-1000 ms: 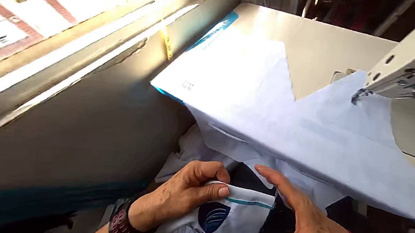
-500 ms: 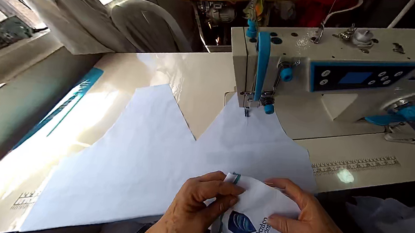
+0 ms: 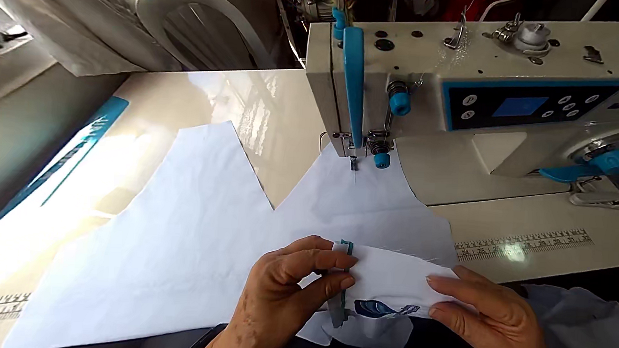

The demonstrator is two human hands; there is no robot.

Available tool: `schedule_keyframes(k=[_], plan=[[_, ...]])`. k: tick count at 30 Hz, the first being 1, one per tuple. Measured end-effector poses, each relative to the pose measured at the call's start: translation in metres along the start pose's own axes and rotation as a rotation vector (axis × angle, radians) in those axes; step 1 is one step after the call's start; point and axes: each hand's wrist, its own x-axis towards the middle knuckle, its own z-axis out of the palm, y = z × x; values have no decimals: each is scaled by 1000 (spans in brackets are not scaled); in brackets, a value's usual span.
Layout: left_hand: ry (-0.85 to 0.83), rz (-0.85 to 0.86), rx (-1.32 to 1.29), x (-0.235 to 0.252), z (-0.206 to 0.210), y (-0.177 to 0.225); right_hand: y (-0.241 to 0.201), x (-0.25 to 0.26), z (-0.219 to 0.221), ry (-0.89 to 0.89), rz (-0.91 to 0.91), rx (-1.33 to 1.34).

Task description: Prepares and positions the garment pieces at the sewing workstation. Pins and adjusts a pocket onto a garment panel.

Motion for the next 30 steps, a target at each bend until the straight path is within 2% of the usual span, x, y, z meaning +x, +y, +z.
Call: schedule_keyframes(k=[5,10,15,20,22,26,28,30], plan=[[-43,102,138,-1,1,4,0,-6,2,66,8,-73],[-4,172,255,0,1,8,-4,-10,0,74,-28,-180],[16,281,365,1,-2,11,-11,-13,-6,46,-42,-283],[9,311,421,-1,0,11,-11,-17,-10,15,-89,-351],[3,312,412,-2,1,10,-11,-18,-8,42,-62,-326],[-5,282,398,-3,0,9,-15,-13,-1,90,38,-60],[-14,261,387,-4,-1,9,-14,-11,-1,89,13,-24],[-39,230,363,-4,-2,9,-13,-12,-2,93,-45,-97]])
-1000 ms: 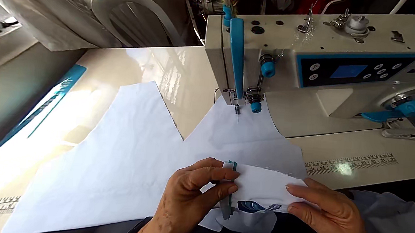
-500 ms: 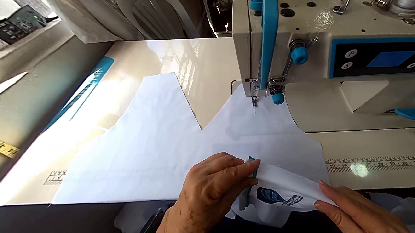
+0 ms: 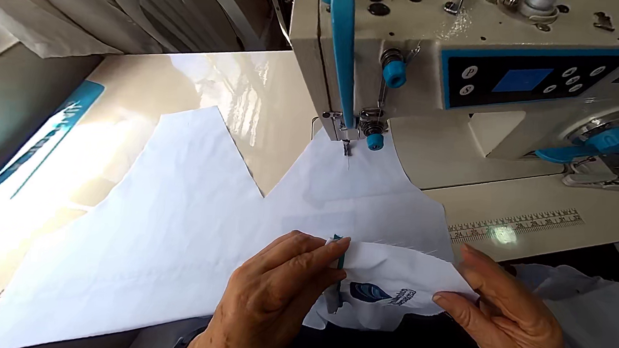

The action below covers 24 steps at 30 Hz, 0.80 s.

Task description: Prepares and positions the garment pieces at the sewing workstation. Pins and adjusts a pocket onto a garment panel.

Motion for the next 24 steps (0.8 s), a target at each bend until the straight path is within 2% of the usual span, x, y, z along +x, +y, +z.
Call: schedule_keyframes(k=[5,15,24], plan=[[-32,-15,-27,2,0,3,0,0,-3,-58,-66,-90],[-20,53,72,1,-1,1,3,-4,-2,48,-116,-197],[-26,200,258,1,6,-2,6,-10,-6,58,-181,-351]])
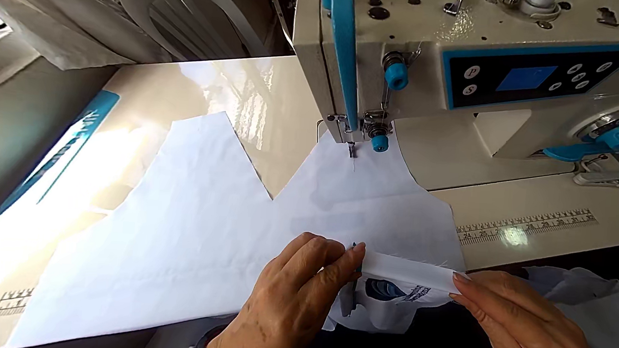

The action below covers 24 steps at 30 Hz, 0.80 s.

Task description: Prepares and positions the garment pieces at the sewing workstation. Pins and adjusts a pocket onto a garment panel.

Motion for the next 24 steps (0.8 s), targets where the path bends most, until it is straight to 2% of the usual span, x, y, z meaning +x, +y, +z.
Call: schedule_keyframes(k=[11,14,16,18,20,21,22,24], plan=[[6,116,36,3,5,1,-2,-6,-8,0,-15,-84],[5,87,11,5,15,4,-4,-11,-17,20,-5,-131],[-70,-29,-202,11,24,15,-8,-17,-30,1,43,-118],[-189,-201,-685,20,35,31,-11,-26,-43,-31,155,0],[-216,-443,-1147,29,53,46,-15,-37,-52,-34,305,148],[-202,-499,-1185,35,63,51,-14,-41,-56,-40,369,198],[-168,-456,-1096,41,74,51,-11,-46,-59,-36,405,235],[-103,-163,-631,58,93,43,1,-53,-64,-3,427,257]])
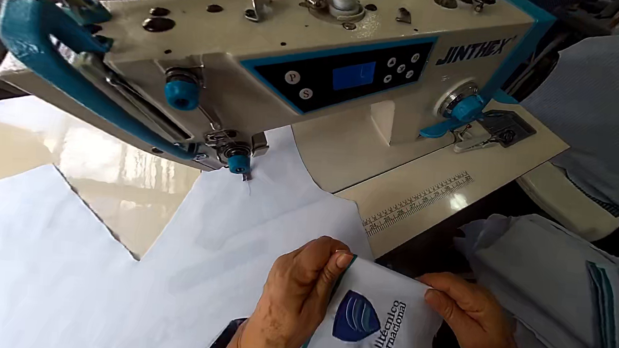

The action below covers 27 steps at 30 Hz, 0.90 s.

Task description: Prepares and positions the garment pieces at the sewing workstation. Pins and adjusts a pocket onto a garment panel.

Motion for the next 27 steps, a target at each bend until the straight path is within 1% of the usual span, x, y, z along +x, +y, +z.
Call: schedule_keyframes(k=[2,3,4,5,7,9,11,12,13,15,17,18,20,22,23,24,25,26,27], plan=[[-26,293,507,23,7,-14,18,0,-5,74,16,-36],[-58,382,658,35,12,-20,30,1,-7,123,44,-64],[-108,438,741,46,19,-28,44,4,-8,173,92,-94],[-171,464,773,54,29,-37,60,6,-9,215,166,-119],[-336,463,743,66,56,-47,93,16,-5,255,372,-130],[-541,443,675,75,86,-37,115,28,6,269,575,-59],[-727,387,666,87,102,-19,118,40,13,288,703,32],[-766,348,671,92,102,-16,115,43,11,285,731,85],[-757,318,680,97,97,-19,109,43,7,271,734,137],[-639,320,716,106,79,-37,94,34,-5,199,658,219],[-564,324,756,109,72,-49,94,26,-9,181,596,299],[-549,335,760,108,76,-49,101,27,-8,207,592,307],[-597,313,730,101,98,-36,123,27,-7,275,638,280],[-658,296,693,93,119,-16,138,23,-10,316,693,172],[-648,307,683,89,123,-12,136,20,-15,309,704,123],[-585,320,666,83,122,-11,131,14,-22,281,683,80],[-462,335,628,74,116,-13,122,6,-31,242,621,50],[-341,315,554,63,104,-13,110,-2,-38,205,525,40],[-242,260,428,49,87,-8,92,-7,-44,163,410,47]])
